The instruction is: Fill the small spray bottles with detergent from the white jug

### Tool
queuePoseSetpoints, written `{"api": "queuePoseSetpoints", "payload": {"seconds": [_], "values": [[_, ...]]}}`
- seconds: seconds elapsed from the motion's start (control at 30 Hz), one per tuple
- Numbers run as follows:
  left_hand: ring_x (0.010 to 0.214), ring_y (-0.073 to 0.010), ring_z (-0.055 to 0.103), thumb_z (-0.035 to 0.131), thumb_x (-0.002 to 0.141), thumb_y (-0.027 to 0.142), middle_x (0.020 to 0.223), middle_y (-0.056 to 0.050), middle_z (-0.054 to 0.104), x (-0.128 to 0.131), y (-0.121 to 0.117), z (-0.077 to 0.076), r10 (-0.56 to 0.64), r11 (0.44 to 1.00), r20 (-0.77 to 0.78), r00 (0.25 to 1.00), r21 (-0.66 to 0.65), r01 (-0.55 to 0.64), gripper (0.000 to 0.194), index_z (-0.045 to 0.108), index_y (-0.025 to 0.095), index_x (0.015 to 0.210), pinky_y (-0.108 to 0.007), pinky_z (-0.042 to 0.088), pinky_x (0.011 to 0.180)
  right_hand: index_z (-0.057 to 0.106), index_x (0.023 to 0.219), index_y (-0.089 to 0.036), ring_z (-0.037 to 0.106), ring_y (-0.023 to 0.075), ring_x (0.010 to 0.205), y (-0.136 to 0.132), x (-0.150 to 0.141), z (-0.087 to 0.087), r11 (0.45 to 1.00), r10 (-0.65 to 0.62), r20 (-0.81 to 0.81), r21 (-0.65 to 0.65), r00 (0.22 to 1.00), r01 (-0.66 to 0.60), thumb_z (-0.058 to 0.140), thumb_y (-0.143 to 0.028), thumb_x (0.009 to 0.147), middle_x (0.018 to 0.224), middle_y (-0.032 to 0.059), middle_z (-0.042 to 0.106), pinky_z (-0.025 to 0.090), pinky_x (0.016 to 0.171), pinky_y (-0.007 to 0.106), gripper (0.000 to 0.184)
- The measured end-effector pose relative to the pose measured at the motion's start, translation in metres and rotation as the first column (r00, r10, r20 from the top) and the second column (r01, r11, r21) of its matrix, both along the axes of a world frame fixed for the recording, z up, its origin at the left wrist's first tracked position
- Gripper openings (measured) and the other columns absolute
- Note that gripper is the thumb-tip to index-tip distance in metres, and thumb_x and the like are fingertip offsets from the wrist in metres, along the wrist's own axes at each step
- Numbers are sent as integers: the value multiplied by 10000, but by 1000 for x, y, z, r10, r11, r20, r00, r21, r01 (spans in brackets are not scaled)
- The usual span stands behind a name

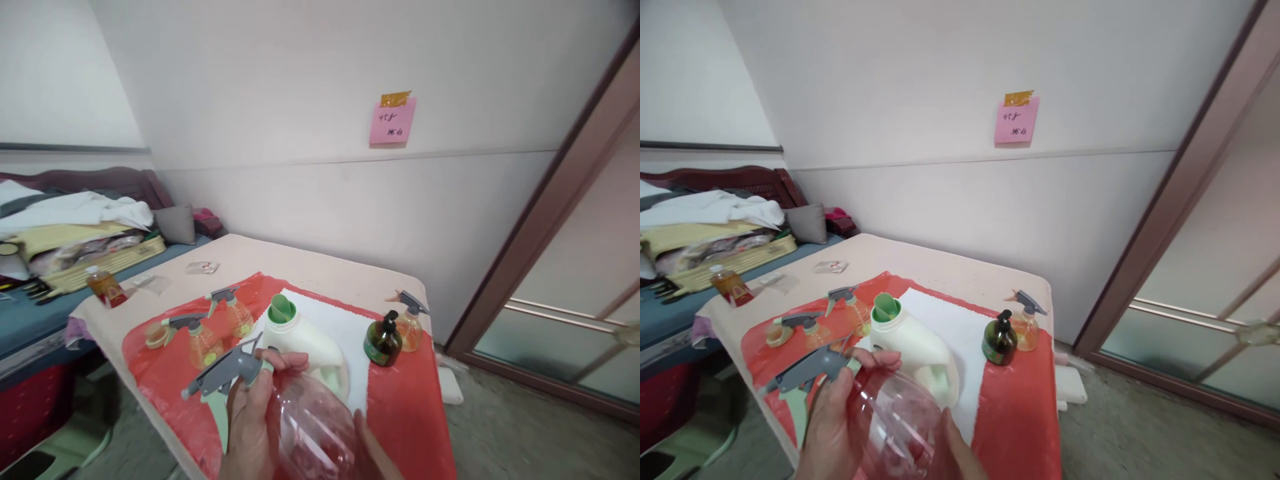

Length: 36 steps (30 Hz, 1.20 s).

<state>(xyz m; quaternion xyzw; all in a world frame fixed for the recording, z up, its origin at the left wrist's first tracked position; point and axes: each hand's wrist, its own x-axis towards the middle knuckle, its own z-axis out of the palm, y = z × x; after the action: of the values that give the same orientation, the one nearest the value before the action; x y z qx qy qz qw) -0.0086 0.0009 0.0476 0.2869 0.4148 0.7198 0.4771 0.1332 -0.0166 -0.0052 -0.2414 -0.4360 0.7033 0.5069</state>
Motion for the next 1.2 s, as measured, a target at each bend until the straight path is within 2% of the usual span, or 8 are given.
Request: {"api": "queuePoseSetpoints", "payload": {"seconds": [0.07,0.2,0.27,0.47,0.63,0.83,1.0,1.2], "values": [[944,-296,680,758,691,504,935,-108,742,-1,1,1,33,999,36,999,-15,-33,357,648,183,804,-400,541,819,628,1153,-358,630,327,1137,2,0,-3,996,15,-97,-87,995,-23,701,-686,672,1186,58,687,501,935,532,587],[886,-221,682,731,730,498,913,-66,744,-11,11,9,169,985,201,965,8,-174,326,634,199,818,-343,539,803,575,1126,-404,618,251,1086,5,15,-14,985,-134,-79,-121,988,124,953,-333,382,1248,-5,613,532,825,372,838],[914,-204,674,684,777,505,885,-50,736,-20,17,13,249,965,258,933,15,-262,311,618,201,798,-329,527,828,561,1117,-386,626,241,1035,9,25,-18,984,-144,-58,-115,988,137,954,-277,365,1228,3,611,532,782,350,855],[849,-192,663,567,835,532,770,-32,699,-48,29,17,428,895,327,843,-21,-446,345,570,206,725,-327,515,790,512,1227,-346,615,326,1130,13,36,-8,963,-240,-104,-150,965,223,909,-472,432,1234,65,645,504,912,446,897],[764,-176,657,589,830,520,718,-31,692,-55,37,3,409,906,287,866,-12,-423,340,583,195,731,-299,499,734,530,1205,-387,603,309,1150,21,32,17,921,-369,-19,-139,929,363,882,-446,499,1294,47,587,495,938,447,791],[655,-165,641,645,804,497,735,-50,719,-46,38,-7,296,953,202,933,6,-304,325,627,177,752,-288,485,656,554,1158,-340,573,301,1150,49,24,55,869,-495,125,53,860,492,868,-430,541,1272,80,556,511,880,421,699],[697,-180,659,672,788,488,728,-58,718,-48,36,-3,286,955,220,933,10,-295,320,633,174,743,-291,491,673,517,1260,-313,550,295,1186,64,37,95,909,-416,405,216,814,357,822,-487,621,1353,108,514,500,893,422,729],[738,-183,667,683,780,504,761,-70,726,-52,36,-3,264,962,239,934,5,-273,339,630,171,754,-295,498,695,475,1338,-314,578,307,1130,85,48,138,902,-413,665,396,622,174,766,-541,673,1339,116,533,502,899,477,761]]}}
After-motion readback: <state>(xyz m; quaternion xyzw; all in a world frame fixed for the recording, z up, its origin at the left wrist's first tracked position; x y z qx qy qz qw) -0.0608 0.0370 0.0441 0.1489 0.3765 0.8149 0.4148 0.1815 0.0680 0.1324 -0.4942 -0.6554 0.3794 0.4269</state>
